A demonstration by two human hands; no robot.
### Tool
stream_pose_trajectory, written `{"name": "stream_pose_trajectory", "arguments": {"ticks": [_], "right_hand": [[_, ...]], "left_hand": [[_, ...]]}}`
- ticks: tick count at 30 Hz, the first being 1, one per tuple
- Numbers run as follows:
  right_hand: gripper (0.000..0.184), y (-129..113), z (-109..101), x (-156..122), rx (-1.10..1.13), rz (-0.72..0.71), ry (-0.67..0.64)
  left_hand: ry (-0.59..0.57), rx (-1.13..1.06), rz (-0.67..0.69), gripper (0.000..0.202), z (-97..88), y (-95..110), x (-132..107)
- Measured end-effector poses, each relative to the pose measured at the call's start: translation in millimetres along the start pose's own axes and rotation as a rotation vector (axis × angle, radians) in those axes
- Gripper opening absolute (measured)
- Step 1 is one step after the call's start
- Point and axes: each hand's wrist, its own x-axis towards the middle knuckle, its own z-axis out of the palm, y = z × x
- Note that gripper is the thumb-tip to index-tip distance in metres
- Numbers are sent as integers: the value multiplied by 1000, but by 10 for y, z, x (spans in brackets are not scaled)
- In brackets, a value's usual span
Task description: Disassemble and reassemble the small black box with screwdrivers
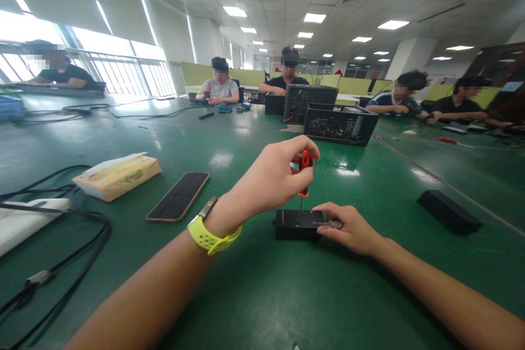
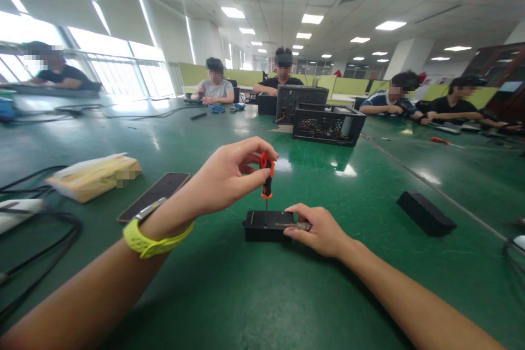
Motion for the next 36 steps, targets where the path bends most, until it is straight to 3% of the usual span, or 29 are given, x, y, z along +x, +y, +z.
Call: {"name": "stream_pose_trajectory", "arguments": {"ticks": [4, 10, 15, 24, 36], "right_hand": [[37, -2, 1, 4, 6, 0, -4], [38, -9, 3, 10, -1, 1, -15], [37, -16, -1, 10, -6, -9, -6], [40, -11, 2, 8, -4, 2, -6], [39, 5, 16, 1, -3, -4, -5]], "left_hand": [[19, -47, -16, 9, 29, -7, -3], [53, -162, -15, 16, 44, -13, 10], [34, -192, -45, 12, 39, -10, 24], [-53, -238, -41, 25, 18, -10, 28], [-18, -254, -53, 32, 86, 27, 18]]}}
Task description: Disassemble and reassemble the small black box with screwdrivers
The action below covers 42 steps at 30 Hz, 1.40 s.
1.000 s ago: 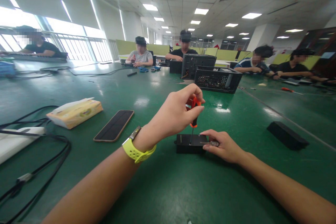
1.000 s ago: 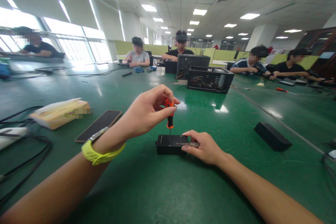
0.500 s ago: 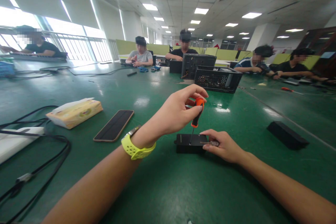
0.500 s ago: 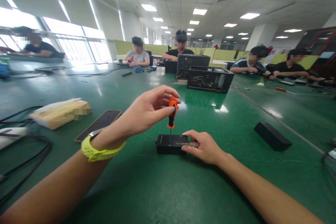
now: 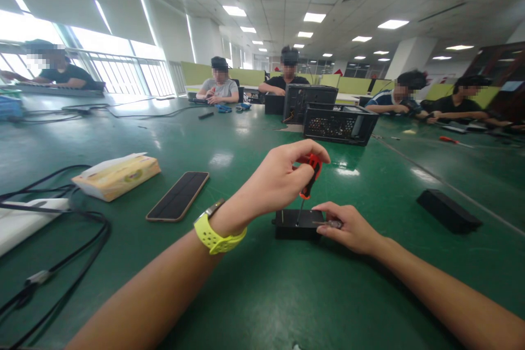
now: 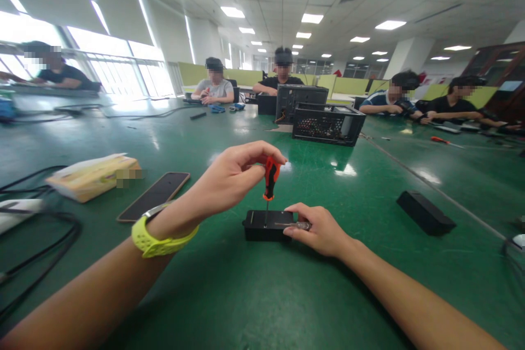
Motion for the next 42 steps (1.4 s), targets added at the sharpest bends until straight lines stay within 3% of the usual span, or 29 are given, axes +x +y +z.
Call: {"name": "stream_pose_trajectory", "arguments": {"ticks": [5, 14, 21, 28, 34, 42], "right_hand": [[38, 15, -2, -1, 7, 3, 2], [39, 6, -1, 2, 0, -7, 14], [39, -11, -18, 2, 10, 9, 6], [39, 6, -2, -2, 10, 9, 2], [39, -18, -11, 9, 12, 3, 7], [39, -19, -13, 5, 16, 9, 3]], "left_hand": [[34, 12, 0, 30, 6, -17, 2], [72, 107, 44, 7, 43, -24, -30], [109, 118, 54, 15, 46, -33, -20], [65, 190, 68, 21, 31, -25, -5], [67, 222, 71, 10, 62, -45, -23], [37, 237, 31, 16, 33, -10, -17]]}}
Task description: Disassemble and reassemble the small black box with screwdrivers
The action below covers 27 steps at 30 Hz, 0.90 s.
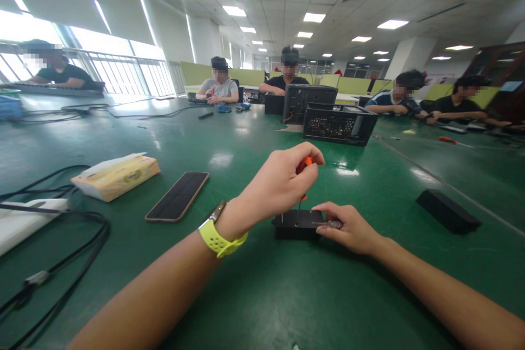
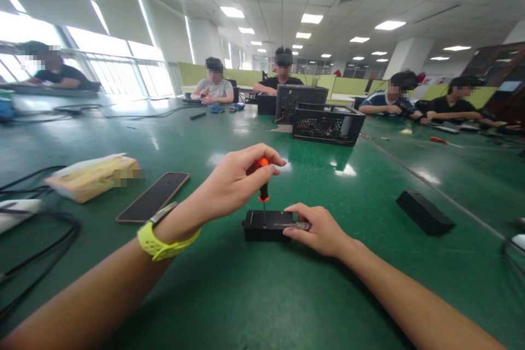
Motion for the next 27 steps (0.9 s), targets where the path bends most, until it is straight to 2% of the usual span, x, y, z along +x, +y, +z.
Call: {"name": "stream_pose_trajectory", "arguments": {"ticks": [6, 8, 10, 12, 13, 16, 17, 19, 21, 23, 27], "right_hand": [[38, -18, -12, -4, -4, 6, -7], [38, -18, -10, -2, -11, 9, -5], [39, -10, -7, -1, -14, 14, -5], [40, 0, -7, -1, -13, 13, -3], [40, 5, -9, 0, -12, 8, -1], [40, 12, -17, 1, -19, -3, 11], [39, 13, -19, 2, -23, -2, 13], [39, 15, -19, 1, -24, 6, 11], [40, 16, -13, -2, -22, 12, 3], [40, 15, 2, -5, -24, 12, 2], [40, 3, 35, 5, -25, 15, 4]], "left_hand": [[-29, -140, -21, 23, 66, -21, -4], [45, -225, -3, 21, 82, -14, 2], [169, -281, 22, 21, 60, 15, 13], [258, -237, 59, 23, 4, 53, 14], [258, -175, 84, 24, -28, 63, 4], [52, 130, 120, 15, -75, -19, -90], [-17, 211, 97, 20, -65, -94, -143], [-171, 324, 15, 46, -10, -301, -267], [-266, 377, -76, 63, 64, -524, -390], [-332, 400, -109, 74, 130, -690, -482], [-419, 408, -91, 58, 200, -786, -554]]}}
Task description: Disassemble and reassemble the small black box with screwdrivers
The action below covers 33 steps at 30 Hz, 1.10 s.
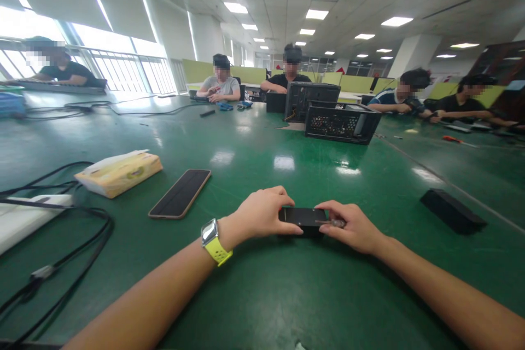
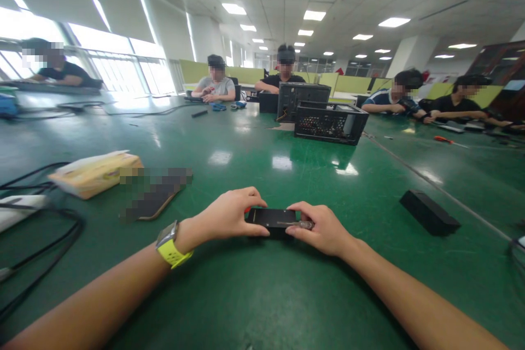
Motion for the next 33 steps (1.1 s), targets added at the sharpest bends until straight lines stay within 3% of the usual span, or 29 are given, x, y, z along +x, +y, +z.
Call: {"name": "stream_pose_trajectory", "arguments": {"ticks": [5, 11, 18, 26, 33], "right_hand": [[45, -16, -75, 25, 50, 9, -38], [41, 78, -430, -22, 237, 138, -30], [38, 299, -775, -106, 200, 289, -63], [33, 292, -765, -118, 242, 276, -142], [33, 212, -702, -88, 196, 214, -103]], "left_hand": [[28, 24, 28, 48, 36, 27, -9], [42, 38, 44, 48, 49, 29, -23], [45, 35, 71, 48, 26, 24, -40], [55, 47, 96, 48, 40, 16, -40], [43, 57, 89, 48, 24, 10, -48]]}}
